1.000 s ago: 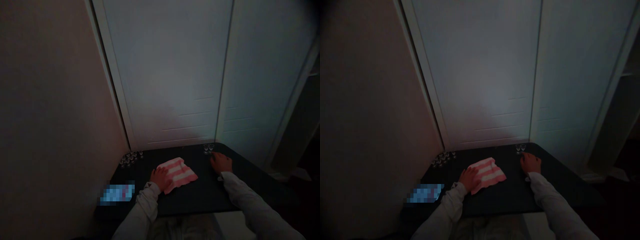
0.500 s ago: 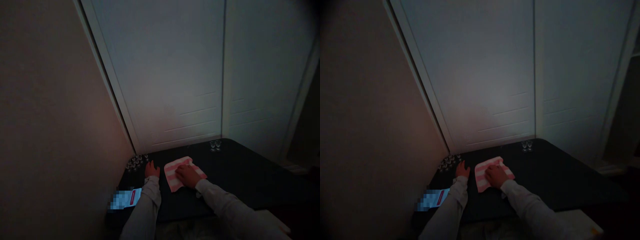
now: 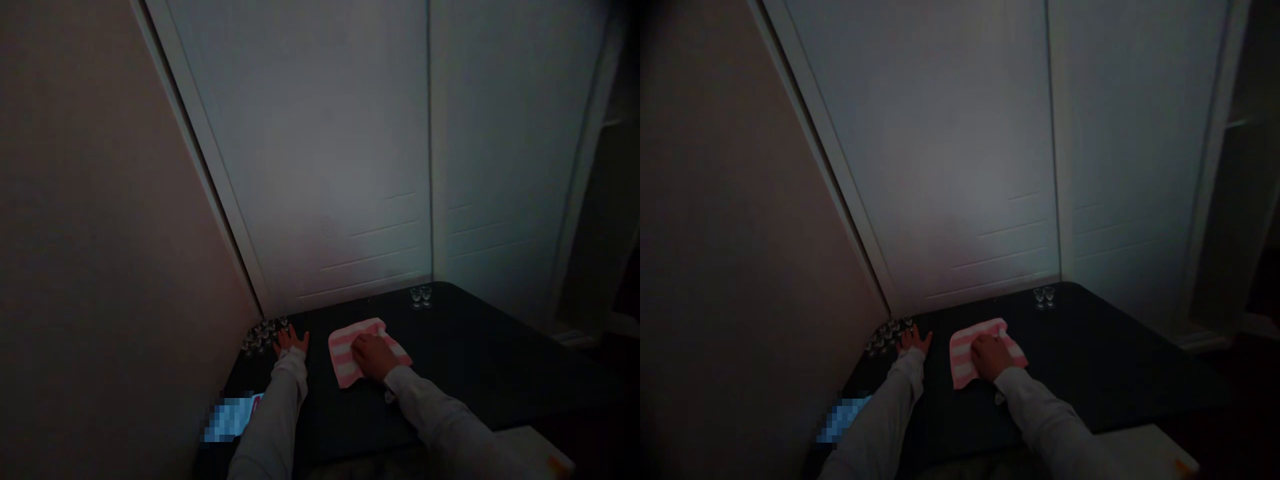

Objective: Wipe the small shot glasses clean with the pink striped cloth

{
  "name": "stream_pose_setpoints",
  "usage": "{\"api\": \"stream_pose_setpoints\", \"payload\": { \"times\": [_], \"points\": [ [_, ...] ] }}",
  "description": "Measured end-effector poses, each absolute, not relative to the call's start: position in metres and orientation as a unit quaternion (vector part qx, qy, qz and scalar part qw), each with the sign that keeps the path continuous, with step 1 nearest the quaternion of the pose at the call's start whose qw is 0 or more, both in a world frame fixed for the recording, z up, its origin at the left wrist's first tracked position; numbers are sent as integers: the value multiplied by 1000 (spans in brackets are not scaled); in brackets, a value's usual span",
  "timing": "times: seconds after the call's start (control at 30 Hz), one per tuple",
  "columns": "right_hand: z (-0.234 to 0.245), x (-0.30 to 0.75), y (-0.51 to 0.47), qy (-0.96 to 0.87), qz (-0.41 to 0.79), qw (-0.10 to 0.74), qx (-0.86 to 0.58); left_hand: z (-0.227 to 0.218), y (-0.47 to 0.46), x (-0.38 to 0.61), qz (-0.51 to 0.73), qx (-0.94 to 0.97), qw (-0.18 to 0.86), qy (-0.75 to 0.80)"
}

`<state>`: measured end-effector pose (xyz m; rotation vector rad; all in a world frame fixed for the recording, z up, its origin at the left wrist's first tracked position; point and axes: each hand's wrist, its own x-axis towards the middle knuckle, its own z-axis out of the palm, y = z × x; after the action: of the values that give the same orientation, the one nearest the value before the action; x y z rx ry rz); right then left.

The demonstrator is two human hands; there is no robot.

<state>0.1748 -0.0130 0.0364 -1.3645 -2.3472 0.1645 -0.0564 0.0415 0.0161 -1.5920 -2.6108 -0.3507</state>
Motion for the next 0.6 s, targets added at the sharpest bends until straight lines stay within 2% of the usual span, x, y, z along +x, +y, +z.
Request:
{"api": "stream_pose_setpoints", "payload": {
  "times": [0.23, 0.43, 0.6],
  "points": [
    [33, 179, -10, -835, 50, 235, -495, 14, 45, -59, -95, -539, 43, -836],
    [35, 180, -9, -813, 49, 221, -537, 18, 32, -50, -100, -577, 91, -805],
    [37, 180, -11, -818, 41, 201, -538, 19, 29, -48, -96, -575, 88, -807]
  ]
}}
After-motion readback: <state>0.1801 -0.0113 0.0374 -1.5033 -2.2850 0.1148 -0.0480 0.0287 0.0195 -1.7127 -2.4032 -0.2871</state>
